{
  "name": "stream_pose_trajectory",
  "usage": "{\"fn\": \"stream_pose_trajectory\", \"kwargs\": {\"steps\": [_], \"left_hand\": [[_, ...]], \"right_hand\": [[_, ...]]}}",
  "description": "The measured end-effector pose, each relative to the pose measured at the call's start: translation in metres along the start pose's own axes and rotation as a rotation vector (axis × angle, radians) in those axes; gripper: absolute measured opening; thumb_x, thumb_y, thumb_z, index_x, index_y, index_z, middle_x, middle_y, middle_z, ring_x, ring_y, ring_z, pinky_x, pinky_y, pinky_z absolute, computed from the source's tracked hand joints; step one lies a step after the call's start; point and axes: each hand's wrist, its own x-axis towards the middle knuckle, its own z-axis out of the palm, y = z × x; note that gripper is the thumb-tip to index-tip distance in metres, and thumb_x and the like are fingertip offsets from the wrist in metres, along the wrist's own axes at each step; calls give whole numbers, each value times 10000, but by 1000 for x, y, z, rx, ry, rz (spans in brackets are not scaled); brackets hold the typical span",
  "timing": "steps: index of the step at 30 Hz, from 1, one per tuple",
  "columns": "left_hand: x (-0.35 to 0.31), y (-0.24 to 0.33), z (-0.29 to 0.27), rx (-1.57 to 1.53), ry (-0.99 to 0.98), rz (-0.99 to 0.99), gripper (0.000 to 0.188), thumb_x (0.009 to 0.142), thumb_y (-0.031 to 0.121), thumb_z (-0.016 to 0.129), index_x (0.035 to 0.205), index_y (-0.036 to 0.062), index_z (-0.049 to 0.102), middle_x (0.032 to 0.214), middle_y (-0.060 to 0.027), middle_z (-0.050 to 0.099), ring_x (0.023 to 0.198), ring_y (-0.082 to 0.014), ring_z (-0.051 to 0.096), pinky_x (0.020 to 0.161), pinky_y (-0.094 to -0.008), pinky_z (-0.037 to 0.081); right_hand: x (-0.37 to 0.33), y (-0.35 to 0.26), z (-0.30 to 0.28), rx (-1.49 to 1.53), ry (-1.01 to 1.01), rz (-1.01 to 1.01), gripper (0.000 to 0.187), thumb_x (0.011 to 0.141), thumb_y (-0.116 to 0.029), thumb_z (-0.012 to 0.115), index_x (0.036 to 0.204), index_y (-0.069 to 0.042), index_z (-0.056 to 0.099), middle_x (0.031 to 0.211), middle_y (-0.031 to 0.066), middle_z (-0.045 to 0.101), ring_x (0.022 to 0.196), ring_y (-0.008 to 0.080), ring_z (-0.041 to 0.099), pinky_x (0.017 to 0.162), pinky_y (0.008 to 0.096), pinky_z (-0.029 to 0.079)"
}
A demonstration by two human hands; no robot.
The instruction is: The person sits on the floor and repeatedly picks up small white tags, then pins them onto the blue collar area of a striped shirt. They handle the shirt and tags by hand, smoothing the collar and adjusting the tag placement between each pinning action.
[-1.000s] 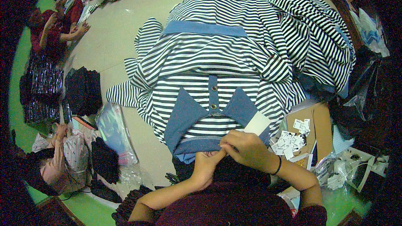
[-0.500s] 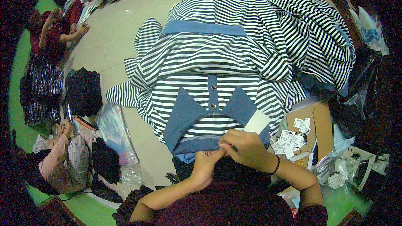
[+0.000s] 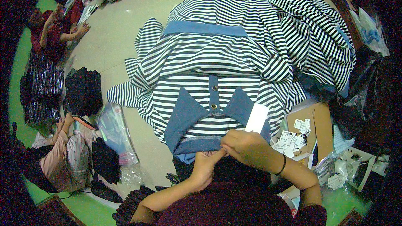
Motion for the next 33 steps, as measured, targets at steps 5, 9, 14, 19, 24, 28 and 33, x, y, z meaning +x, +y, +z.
{"fn": "stream_pose_trajectory", "kwargs": {"steps": [5, 9, 14, 19, 24, 28, 33], "left_hand": [[-1, 0, 1, -5, 10, 28, 71, 765, 15, 581, 829, 38, 561, 810, -22, 594, 732, -86, 555, 686, -223, 447], [-1, 0, -3, 68, -15, 8, 62, 769, 19, 579, 824, 46, 566, 814, -21, 594, 737, -83, 555, 686, -220, 443], [2, 2, -5, 85, -50, -39, 70, 782, 37, 570, 850, 22, 571, 848, -47, 600, 787, -96, 569, 718, -225, 455], [-2, 10, -4, -110, -80, -113, 121, 812, 67, 538, 868, -38, 561, 879, -90, 592, 809, -125, 579, 794, -266, 473], [-7, 15, -8, -122, -79, -76, 174, 833, 92, 517, 832, -77, 555, 866, -119, 586, 808, -128, 580, 832, -283, 468], [-8, 14, -9, -55, -40, -110, 193, 838, 105, 513, 809, -79, 561, 848, -117, 586, 800, -129, 579, 844, -291, 463], [-10, 15, -8, -78, -34, -122, 207, 840, 112, 509, 797, -84, 563, 844, -126, 590, 795, -122, 575, 858, -285, 452]], "right_hand": [[2, 0, 3, -41, 2, -62, 112, 695, -104, 572, 767, -43, 511, 675, 83, 477, 627, 242, 530, 531, 343, 445], [2, 2, 5, 3, 15, -9, 100, 698, -101, 573, 760, -37, 528, 689, 94, 503, 631, 253, 542, 534, 343, 444], [3, 0, 8, 163, 125, 92, 85, 715, -102, 573, 758, -32, 555, 707, 108, 550, 644, 269, 561, 551, 338, 446], [4, 6, 3, 343, 150, 96, 90, 733, -106, 577, 778, -29, 567, 733, 112, 577, 663, 266, 573, 577, 324, 452], [0, 5, 0, 323, 116, 117, 89, 756, -119, 555, 791, -39, 565, 745, 110, 576, 680, 265, 573, 593, 326, 457], [-4, -2, 0, 231, 109, 101, 84, 749, -108, 560, 802, -42, 562, 751, 108, 573, 677, 268, 571, 590, 326, 460], [-6, -7, -1, 138, 75, 147, 88, 729, -79, 584, 805, -39, 563, 746, 105, 573, 660, 260, 572, 572, 316, 458]]}}
